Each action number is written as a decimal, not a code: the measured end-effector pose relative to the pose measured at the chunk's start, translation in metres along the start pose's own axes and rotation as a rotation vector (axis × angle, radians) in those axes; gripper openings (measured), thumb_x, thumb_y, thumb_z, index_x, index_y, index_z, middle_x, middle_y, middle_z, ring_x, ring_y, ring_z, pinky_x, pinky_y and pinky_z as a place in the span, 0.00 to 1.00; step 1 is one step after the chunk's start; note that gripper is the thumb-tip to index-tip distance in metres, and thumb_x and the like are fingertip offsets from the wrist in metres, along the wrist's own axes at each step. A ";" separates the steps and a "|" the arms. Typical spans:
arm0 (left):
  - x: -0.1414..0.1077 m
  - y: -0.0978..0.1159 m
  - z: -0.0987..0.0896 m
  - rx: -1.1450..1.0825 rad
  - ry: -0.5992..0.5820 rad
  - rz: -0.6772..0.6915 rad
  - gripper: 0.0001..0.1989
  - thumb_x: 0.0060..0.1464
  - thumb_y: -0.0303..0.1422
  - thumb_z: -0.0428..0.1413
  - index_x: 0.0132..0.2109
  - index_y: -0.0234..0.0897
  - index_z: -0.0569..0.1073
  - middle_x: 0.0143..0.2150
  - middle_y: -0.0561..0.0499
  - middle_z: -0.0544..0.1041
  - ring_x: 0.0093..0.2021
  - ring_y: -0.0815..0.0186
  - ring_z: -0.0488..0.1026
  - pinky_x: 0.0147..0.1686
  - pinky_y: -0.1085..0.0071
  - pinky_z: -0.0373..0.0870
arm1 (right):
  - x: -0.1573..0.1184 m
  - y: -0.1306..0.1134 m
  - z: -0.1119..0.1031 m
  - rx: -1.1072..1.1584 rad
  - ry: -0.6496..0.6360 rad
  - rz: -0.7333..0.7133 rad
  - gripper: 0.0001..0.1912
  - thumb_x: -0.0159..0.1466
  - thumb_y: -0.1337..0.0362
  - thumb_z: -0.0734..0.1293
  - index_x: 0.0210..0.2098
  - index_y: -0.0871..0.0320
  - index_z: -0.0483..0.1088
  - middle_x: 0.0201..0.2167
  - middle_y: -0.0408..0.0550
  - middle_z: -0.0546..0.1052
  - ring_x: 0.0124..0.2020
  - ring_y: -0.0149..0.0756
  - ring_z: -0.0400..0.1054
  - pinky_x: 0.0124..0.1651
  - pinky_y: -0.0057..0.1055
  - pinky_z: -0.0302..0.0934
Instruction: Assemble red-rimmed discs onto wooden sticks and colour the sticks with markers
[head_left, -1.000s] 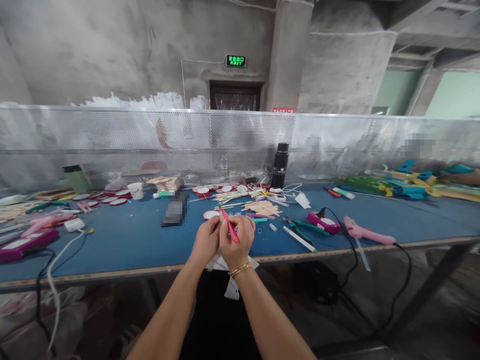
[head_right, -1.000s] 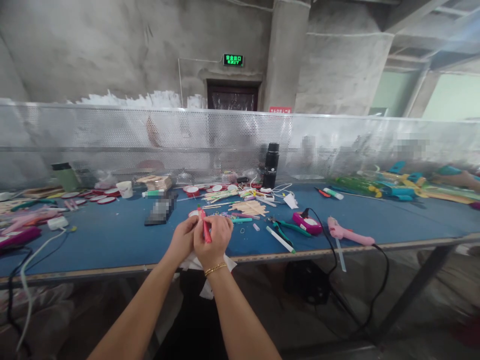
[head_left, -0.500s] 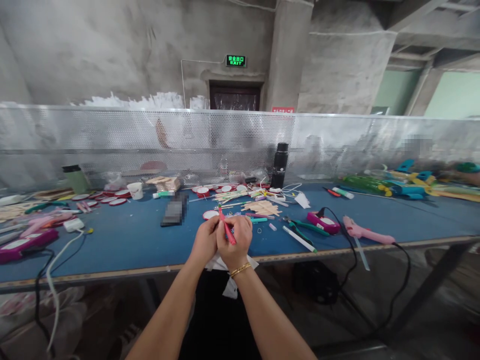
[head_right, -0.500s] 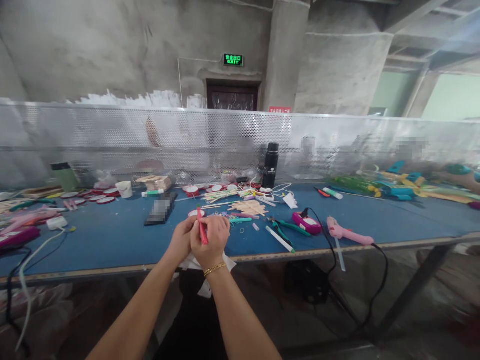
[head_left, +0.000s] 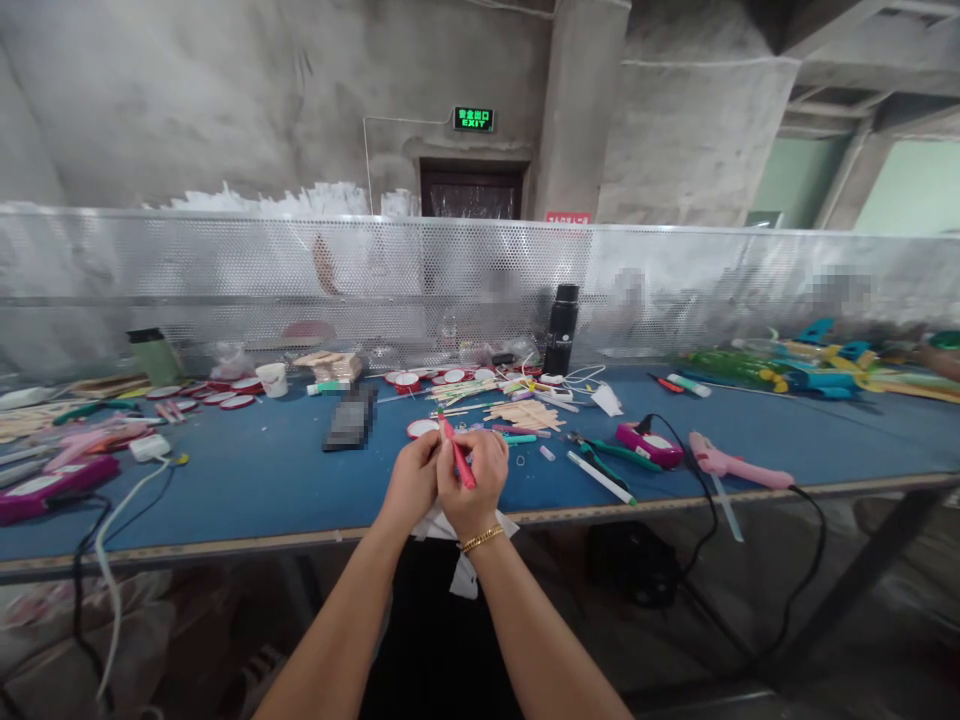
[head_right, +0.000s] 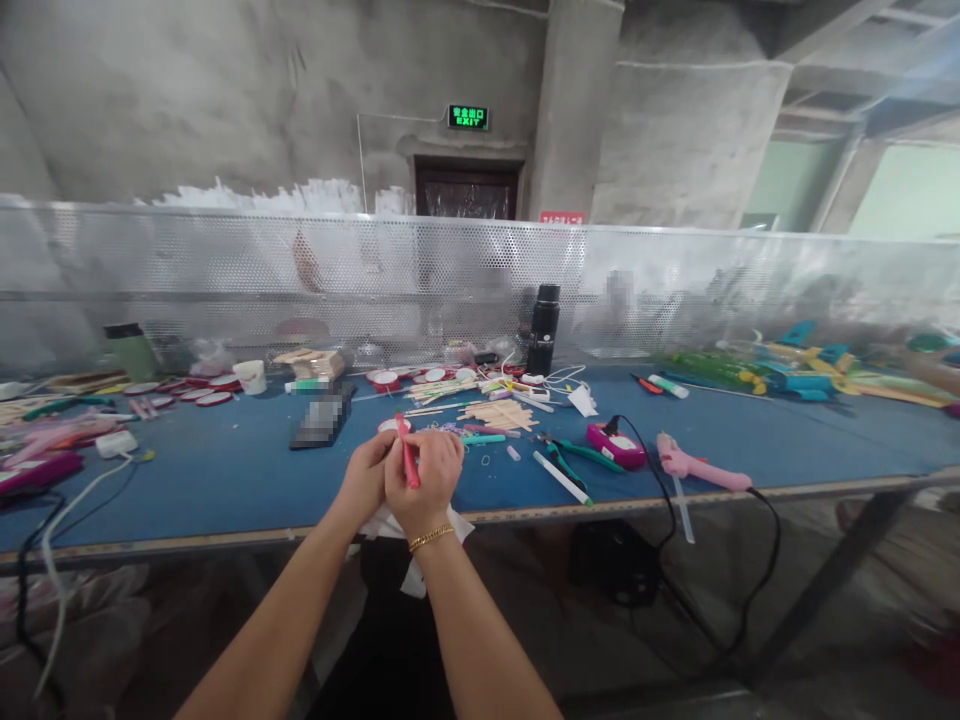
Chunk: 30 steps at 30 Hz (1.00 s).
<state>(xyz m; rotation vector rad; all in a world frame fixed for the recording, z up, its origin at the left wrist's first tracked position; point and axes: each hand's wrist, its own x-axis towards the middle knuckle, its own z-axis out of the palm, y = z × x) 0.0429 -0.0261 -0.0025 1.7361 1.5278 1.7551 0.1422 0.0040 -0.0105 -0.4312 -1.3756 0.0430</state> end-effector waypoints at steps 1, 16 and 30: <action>0.000 0.000 0.000 -0.003 0.000 0.001 0.07 0.55 0.34 0.55 0.32 0.36 0.74 0.29 0.54 0.75 0.31 0.66 0.68 0.33 0.73 0.64 | 0.000 0.000 0.000 0.006 -0.005 -0.010 0.04 0.66 0.66 0.65 0.34 0.54 0.67 0.29 0.44 0.76 0.33 0.37 0.70 0.47 0.39 0.61; 0.000 -0.001 -0.001 0.017 -0.005 -0.002 0.08 0.56 0.35 0.54 0.31 0.36 0.73 0.28 0.55 0.72 0.30 0.67 0.65 0.31 0.73 0.61 | 0.000 0.000 0.000 0.000 -0.001 -0.008 0.03 0.67 0.66 0.64 0.34 0.55 0.67 0.29 0.45 0.75 0.33 0.37 0.70 0.47 0.39 0.61; 0.000 0.000 -0.001 0.034 0.014 0.000 0.10 0.56 0.36 0.55 0.28 0.36 0.71 0.26 0.55 0.71 0.29 0.68 0.63 0.30 0.73 0.60 | 0.000 0.000 0.001 -0.002 0.015 0.021 0.03 0.67 0.66 0.65 0.34 0.55 0.67 0.30 0.44 0.75 0.34 0.37 0.70 0.48 0.39 0.61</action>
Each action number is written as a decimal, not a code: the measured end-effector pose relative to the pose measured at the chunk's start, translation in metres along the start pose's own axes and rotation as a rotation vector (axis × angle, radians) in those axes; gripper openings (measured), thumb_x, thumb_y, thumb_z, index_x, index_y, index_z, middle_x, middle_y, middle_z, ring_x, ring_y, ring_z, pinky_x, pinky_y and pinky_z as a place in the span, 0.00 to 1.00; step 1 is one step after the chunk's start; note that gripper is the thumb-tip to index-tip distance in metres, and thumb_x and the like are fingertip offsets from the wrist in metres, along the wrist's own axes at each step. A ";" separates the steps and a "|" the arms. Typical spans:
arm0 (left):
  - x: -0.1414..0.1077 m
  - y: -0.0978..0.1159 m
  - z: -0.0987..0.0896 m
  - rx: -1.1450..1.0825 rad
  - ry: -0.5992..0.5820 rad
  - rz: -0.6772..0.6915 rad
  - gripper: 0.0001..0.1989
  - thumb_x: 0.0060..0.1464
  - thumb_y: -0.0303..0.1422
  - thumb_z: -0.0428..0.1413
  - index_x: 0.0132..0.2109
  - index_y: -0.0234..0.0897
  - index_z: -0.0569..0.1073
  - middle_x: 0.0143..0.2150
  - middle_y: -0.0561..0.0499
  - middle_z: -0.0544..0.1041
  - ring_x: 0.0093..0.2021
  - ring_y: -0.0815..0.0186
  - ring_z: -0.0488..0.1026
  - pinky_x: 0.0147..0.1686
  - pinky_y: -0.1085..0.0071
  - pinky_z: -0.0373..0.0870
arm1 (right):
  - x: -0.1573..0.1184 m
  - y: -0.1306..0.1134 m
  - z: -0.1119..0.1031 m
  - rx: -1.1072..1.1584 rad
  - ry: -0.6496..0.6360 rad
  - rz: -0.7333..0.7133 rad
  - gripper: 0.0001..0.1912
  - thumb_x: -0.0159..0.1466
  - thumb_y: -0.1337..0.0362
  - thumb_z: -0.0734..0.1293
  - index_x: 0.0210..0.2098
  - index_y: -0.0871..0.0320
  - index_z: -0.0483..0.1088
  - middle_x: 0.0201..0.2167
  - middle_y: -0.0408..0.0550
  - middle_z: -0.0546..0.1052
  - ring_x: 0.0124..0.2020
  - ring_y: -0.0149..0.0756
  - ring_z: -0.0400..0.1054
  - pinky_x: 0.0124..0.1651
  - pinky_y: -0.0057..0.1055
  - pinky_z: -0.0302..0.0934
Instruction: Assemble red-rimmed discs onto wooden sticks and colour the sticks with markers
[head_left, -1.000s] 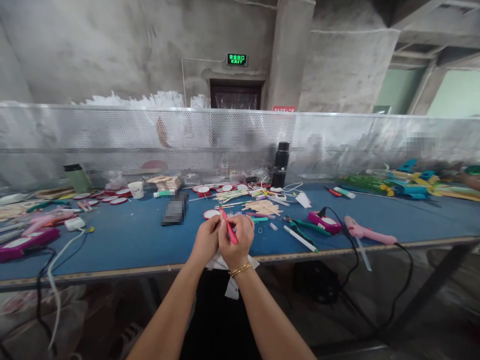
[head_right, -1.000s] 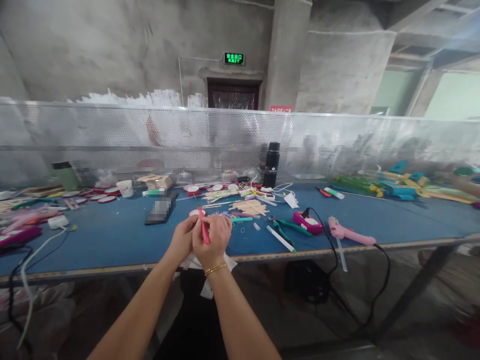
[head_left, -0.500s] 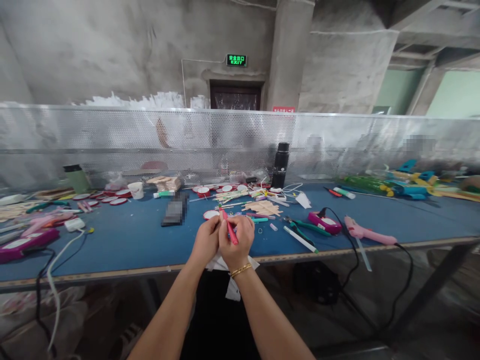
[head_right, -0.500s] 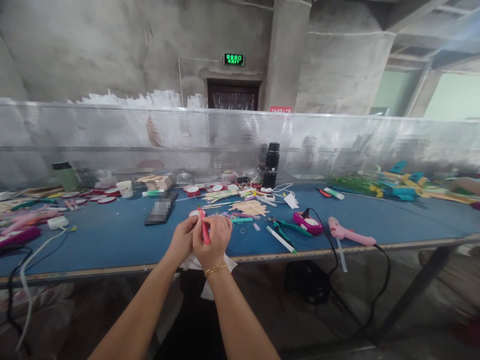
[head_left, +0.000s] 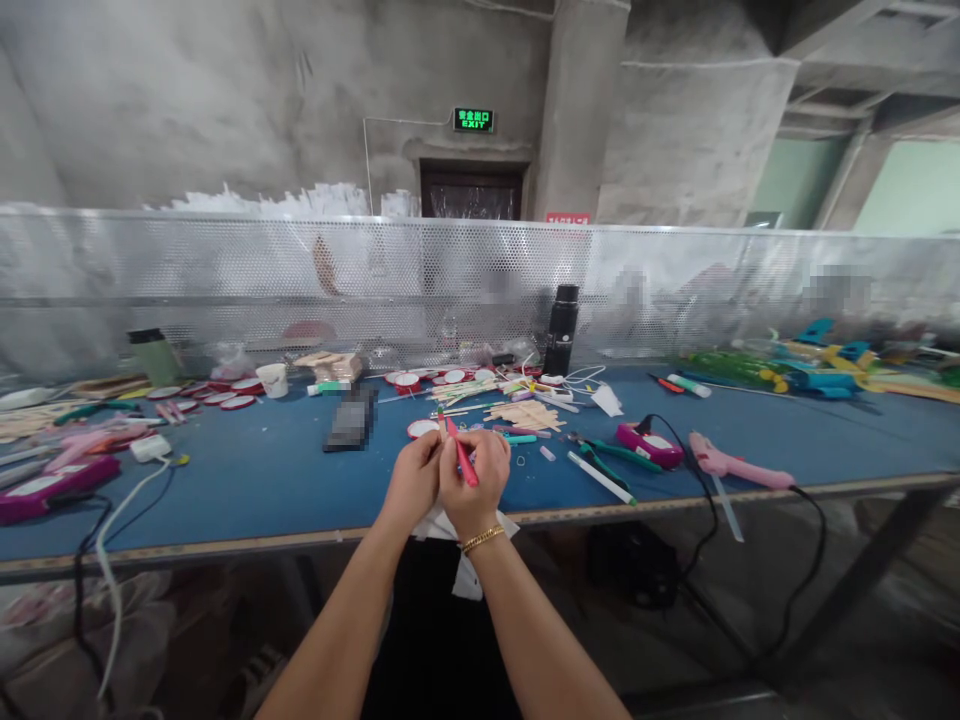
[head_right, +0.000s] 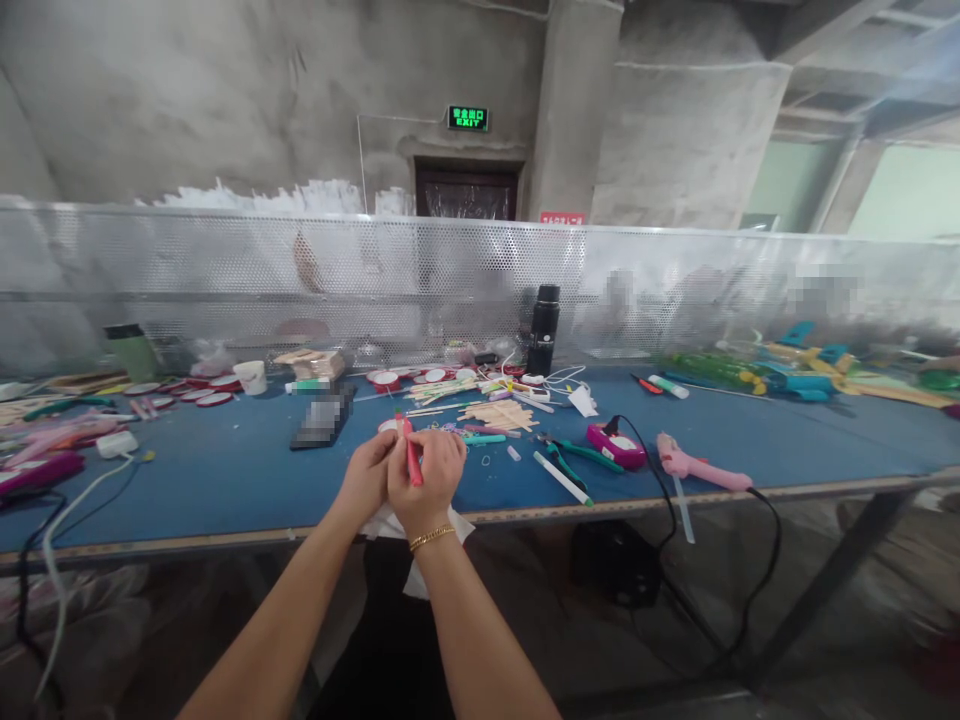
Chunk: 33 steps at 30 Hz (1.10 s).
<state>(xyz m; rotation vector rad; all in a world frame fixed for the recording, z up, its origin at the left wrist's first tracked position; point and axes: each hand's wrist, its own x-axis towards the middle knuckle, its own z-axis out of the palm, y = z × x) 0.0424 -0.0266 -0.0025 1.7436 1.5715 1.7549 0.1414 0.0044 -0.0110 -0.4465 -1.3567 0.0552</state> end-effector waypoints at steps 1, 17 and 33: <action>0.000 0.000 0.000 -0.004 -0.003 0.001 0.10 0.56 0.36 0.55 0.29 0.36 0.71 0.26 0.55 0.71 0.29 0.67 0.64 0.31 0.73 0.60 | 0.000 0.000 0.000 0.005 -0.008 -0.016 0.03 0.66 0.66 0.65 0.34 0.55 0.67 0.29 0.44 0.75 0.33 0.37 0.70 0.48 0.39 0.61; 0.001 -0.006 0.001 -0.015 -0.002 -0.005 0.09 0.56 0.36 0.54 0.31 0.36 0.73 0.28 0.54 0.73 0.30 0.66 0.66 0.32 0.72 0.62 | 0.000 0.000 0.000 0.018 -0.011 -0.026 0.03 0.66 0.66 0.65 0.34 0.55 0.67 0.29 0.44 0.75 0.33 0.37 0.70 0.47 0.39 0.61; 0.001 0.001 0.000 0.018 0.008 -0.029 0.12 0.59 0.38 0.55 0.29 0.36 0.73 0.27 0.54 0.72 0.30 0.67 0.65 0.34 0.72 0.62 | 0.000 0.002 0.002 -0.051 -0.030 0.035 0.06 0.71 0.64 0.62 0.43 0.57 0.70 0.36 0.49 0.80 0.39 0.38 0.74 0.52 0.39 0.61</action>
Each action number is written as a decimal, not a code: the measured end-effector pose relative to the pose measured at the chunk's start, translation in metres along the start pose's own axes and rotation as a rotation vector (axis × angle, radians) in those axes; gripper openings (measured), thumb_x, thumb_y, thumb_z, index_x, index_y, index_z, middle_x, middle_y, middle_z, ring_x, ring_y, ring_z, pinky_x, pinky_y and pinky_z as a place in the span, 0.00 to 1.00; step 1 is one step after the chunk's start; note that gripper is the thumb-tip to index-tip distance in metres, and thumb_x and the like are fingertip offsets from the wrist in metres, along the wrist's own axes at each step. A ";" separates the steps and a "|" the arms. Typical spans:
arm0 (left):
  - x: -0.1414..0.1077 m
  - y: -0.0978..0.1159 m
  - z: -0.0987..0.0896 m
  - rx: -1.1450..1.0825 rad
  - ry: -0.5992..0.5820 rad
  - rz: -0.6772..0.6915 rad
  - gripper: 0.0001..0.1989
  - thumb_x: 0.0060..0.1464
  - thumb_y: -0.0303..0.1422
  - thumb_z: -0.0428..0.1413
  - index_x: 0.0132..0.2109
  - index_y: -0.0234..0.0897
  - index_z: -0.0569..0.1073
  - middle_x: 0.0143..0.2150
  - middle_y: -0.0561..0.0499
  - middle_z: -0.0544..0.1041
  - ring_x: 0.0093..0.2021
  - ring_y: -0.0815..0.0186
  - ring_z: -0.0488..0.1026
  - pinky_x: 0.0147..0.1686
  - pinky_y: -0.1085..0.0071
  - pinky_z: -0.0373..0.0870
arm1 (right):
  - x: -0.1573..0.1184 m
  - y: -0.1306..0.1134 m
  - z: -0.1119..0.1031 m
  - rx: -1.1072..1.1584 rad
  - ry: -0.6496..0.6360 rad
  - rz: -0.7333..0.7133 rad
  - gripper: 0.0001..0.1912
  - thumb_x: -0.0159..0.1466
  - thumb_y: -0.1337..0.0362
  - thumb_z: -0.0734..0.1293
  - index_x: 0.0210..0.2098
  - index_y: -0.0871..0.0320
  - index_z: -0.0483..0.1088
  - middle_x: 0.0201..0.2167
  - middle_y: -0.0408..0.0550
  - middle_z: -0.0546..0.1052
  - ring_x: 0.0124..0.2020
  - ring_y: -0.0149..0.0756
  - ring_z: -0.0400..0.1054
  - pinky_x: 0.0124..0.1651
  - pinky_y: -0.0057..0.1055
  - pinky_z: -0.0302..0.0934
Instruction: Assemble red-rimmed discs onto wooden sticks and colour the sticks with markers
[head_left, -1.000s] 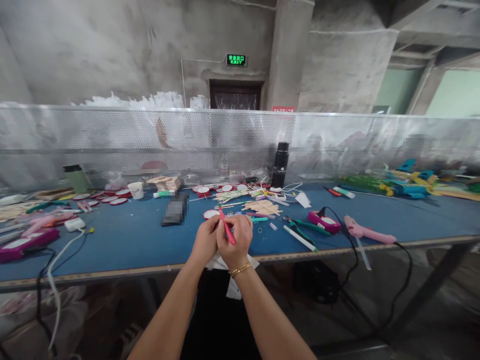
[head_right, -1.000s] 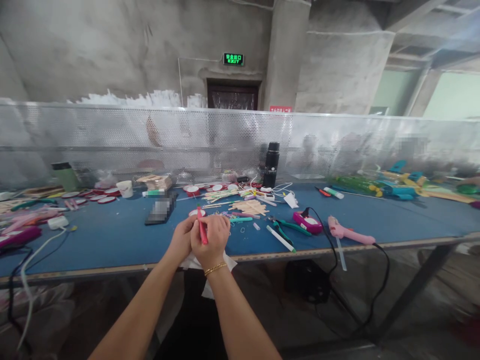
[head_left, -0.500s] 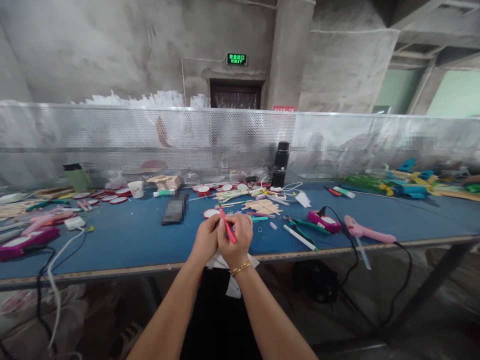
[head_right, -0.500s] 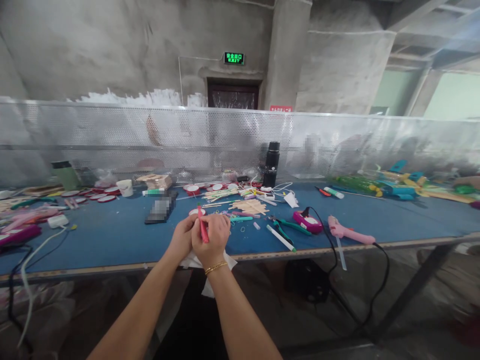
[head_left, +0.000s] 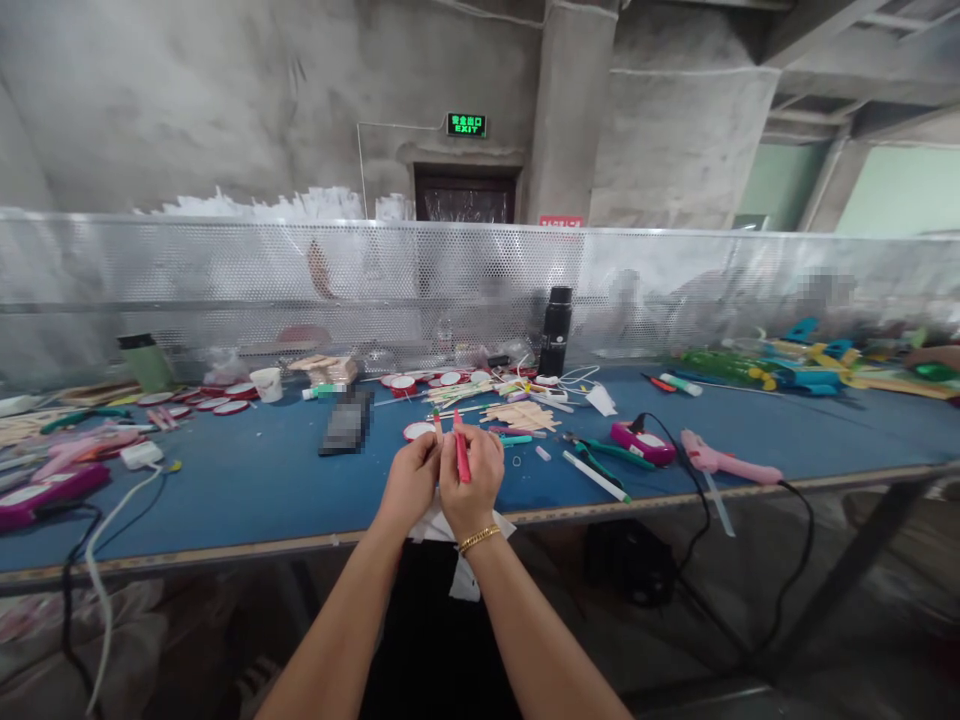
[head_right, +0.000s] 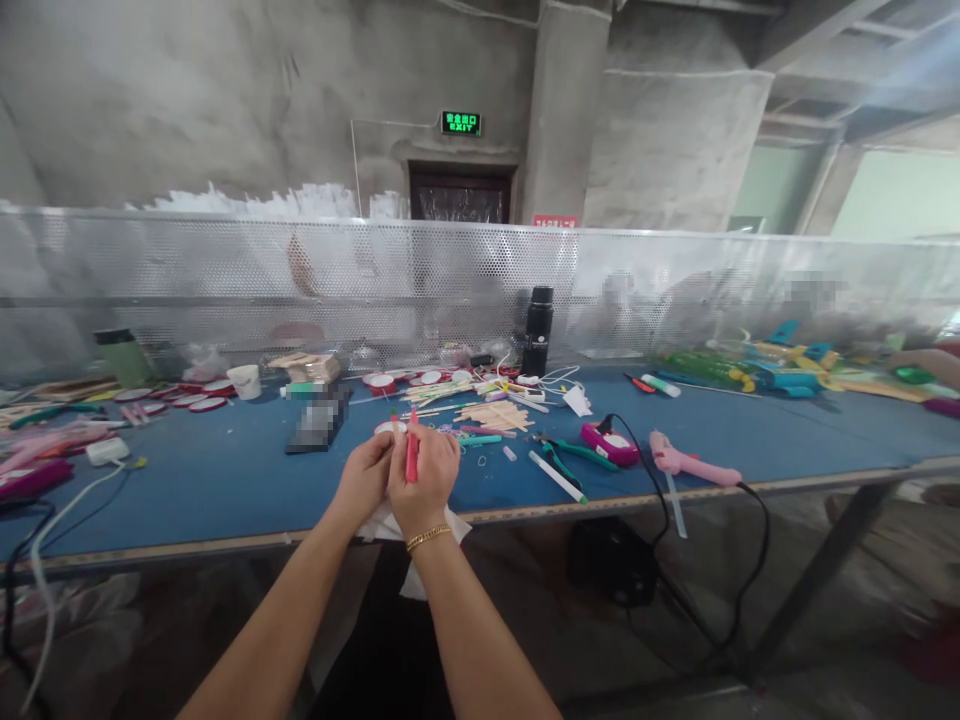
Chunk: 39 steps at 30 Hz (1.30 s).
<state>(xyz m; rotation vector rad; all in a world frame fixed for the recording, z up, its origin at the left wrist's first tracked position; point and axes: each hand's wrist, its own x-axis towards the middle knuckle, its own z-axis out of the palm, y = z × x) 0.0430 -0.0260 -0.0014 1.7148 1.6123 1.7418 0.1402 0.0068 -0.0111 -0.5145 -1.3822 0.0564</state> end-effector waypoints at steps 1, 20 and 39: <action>0.000 0.000 0.000 -0.005 0.001 -0.003 0.12 0.58 0.37 0.55 0.29 0.36 0.72 0.27 0.54 0.72 0.30 0.67 0.65 0.34 0.72 0.62 | 0.000 0.000 0.000 0.006 0.001 0.001 0.06 0.71 0.64 0.62 0.42 0.57 0.70 0.35 0.49 0.79 0.38 0.38 0.74 0.51 0.39 0.62; -0.001 0.005 0.001 -0.086 -0.039 0.010 0.11 0.56 0.38 0.55 0.30 0.36 0.70 0.26 0.56 0.67 0.29 0.68 0.61 0.31 0.73 0.60 | -0.001 0.002 -0.002 0.113 0.052 -0.089 0.03 0.68 0.66 0.63 0.36 0.55 0.67 0.30 0.44 0.76 0.33 0.35 0.71 0.47 0.39 0.63; 0.000 -0.004 0.001 -0.061 -0.011 0.020 0.10 0.56 0.36 0.56 0.29 0.36 0.71 0.26 0.55 0.70 0.29 0.67 0.63 0.31 0.73 0.61 | 0.000 0.000 -0.002 0.074 0.040 -0.058 0.04 0.68 0.66 0.65 0.36 0.55 0.67 0.30 0.44 0.76 0.33 0.36 0.71 0.48 0.38 0.62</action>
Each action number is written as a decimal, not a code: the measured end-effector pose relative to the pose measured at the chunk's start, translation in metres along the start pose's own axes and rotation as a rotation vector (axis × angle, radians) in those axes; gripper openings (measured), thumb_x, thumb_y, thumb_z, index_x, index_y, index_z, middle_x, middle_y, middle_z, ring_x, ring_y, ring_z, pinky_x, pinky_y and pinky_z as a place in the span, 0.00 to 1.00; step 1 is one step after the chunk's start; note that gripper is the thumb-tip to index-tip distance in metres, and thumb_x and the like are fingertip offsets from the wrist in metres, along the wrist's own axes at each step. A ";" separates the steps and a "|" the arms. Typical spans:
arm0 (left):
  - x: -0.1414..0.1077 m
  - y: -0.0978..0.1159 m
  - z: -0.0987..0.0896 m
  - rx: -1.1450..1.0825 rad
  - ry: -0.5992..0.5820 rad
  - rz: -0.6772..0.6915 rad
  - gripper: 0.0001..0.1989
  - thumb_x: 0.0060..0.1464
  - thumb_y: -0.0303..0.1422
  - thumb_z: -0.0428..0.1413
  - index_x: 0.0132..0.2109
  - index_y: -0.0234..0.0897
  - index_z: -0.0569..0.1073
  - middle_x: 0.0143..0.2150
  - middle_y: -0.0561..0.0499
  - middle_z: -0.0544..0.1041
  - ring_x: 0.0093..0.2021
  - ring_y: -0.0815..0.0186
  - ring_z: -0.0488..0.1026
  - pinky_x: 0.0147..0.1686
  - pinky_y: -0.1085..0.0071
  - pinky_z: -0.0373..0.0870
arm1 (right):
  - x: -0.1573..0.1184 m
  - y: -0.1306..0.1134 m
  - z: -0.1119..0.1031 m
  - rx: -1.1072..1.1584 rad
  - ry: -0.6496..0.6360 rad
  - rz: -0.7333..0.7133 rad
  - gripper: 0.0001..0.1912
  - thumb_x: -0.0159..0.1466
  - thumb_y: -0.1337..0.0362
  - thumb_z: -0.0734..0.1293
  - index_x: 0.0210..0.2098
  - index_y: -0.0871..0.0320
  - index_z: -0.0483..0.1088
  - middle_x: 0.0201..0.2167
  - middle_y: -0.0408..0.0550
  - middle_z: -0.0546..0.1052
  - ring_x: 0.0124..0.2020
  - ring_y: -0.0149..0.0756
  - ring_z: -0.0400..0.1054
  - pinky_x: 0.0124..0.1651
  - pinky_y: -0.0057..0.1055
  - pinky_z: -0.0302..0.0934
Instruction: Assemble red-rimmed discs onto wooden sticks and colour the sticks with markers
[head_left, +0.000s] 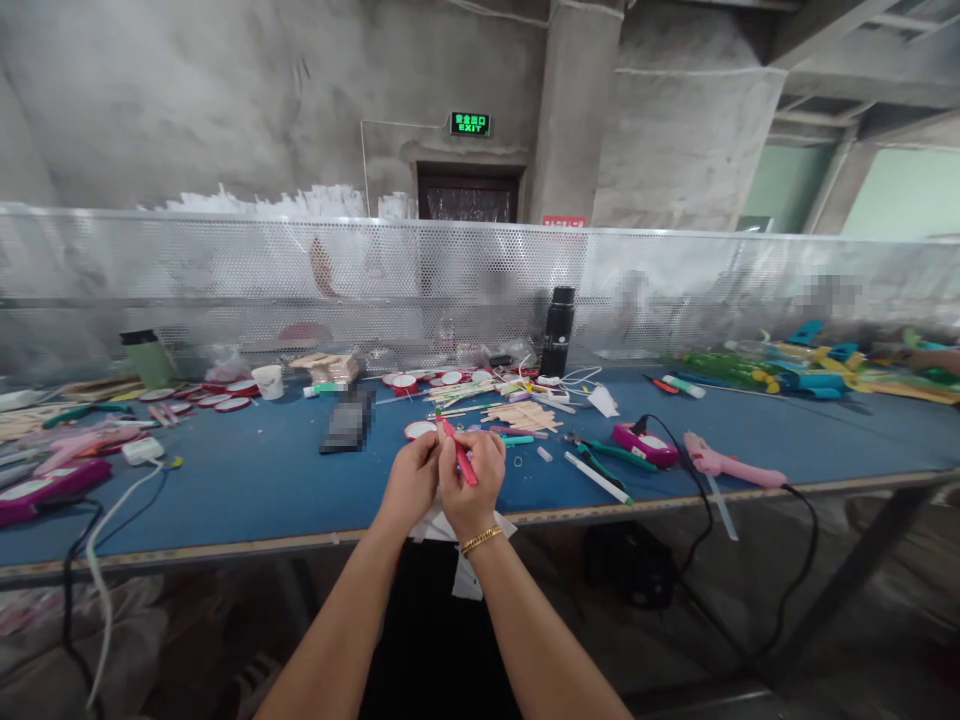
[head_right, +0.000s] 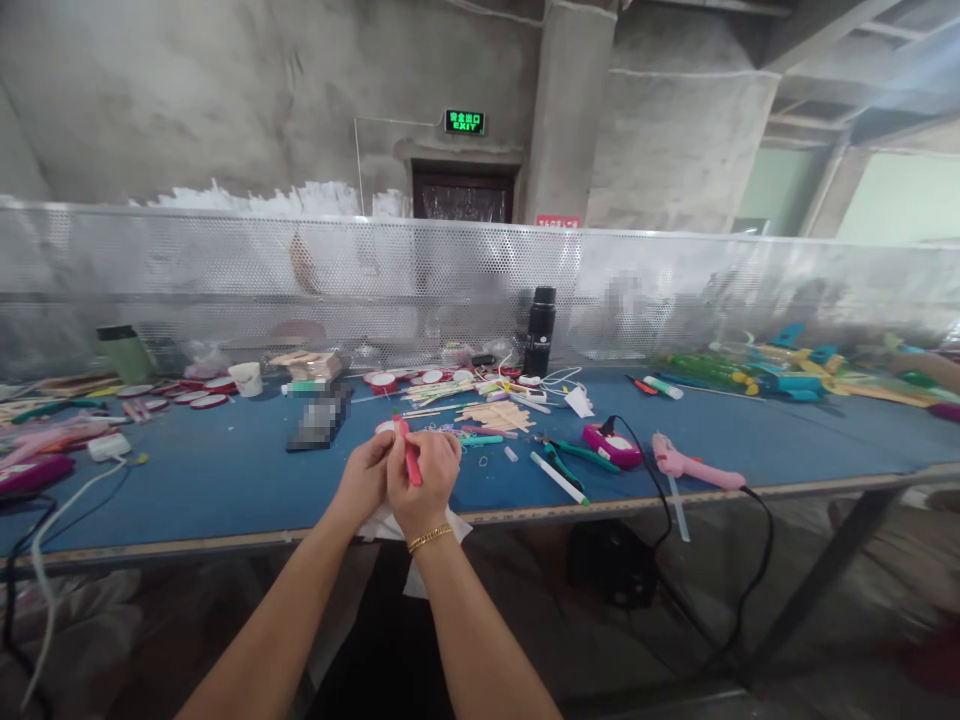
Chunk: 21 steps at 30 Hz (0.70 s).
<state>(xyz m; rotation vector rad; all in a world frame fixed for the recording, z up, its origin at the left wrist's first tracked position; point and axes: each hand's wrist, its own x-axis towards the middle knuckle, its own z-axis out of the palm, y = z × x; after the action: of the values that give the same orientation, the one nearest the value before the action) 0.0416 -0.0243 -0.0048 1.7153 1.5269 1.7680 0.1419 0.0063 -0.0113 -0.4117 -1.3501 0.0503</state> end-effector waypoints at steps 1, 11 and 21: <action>0.000 0.000 0.000 0.002 0.000 0.001 0.11 0.57 0.36 0.56 0.29 0.36 0.71 0.26 0.55 0.70 0.29 0.67 0.63 0.31 0.73 0.61 | 0.000 0.000 0.000 -0.001 0.009 0.005 0.03 0.68 0.67 0.65 0.36 0.55 0.67 0.30 0.44 0.76 0.33 0.36 0.71 0.48 0.38 0.62; -0.001 0.003 -0.001 0.002 0.006 0.003 0.12 0.57 0.38 0.56 0.29 0.37 0.71 0.26 0.55 0.70 0.29 0.67 0.63 0.31 0.73 0.61 | -0.001 0.000 0.000 -0.008 -0.009 0.015 0.04 0.68 0.65 0.64 0.36 0.55 0.67 0.30 0.44 0.76 0.33 0.35 0.71 0.48 0.39 0.61; -0.001 0.002 0.000 -0.010 -0.002 0.001 0.10 0.56 0.37 0.56 0.30 0.37 0.74 0.28 0.54 0.73 0.30 0.67 0.65 0.32 0.73 0.62 | 0.000 0.000 0.000 -0.011 -0.011 -0.013 0.04 0.68 0.65 0.64 0.36 0.55 0.67 0.29 0.44 0.76 0.32 0.36 0.71 0.47 0.38 0.62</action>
<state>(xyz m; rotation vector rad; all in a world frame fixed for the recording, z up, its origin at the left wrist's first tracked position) 0.0424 -0.0256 -0.0035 1.7133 1.5136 1.7708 0.1418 0.0063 -0.0115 -0.4121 -1.3647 0.0341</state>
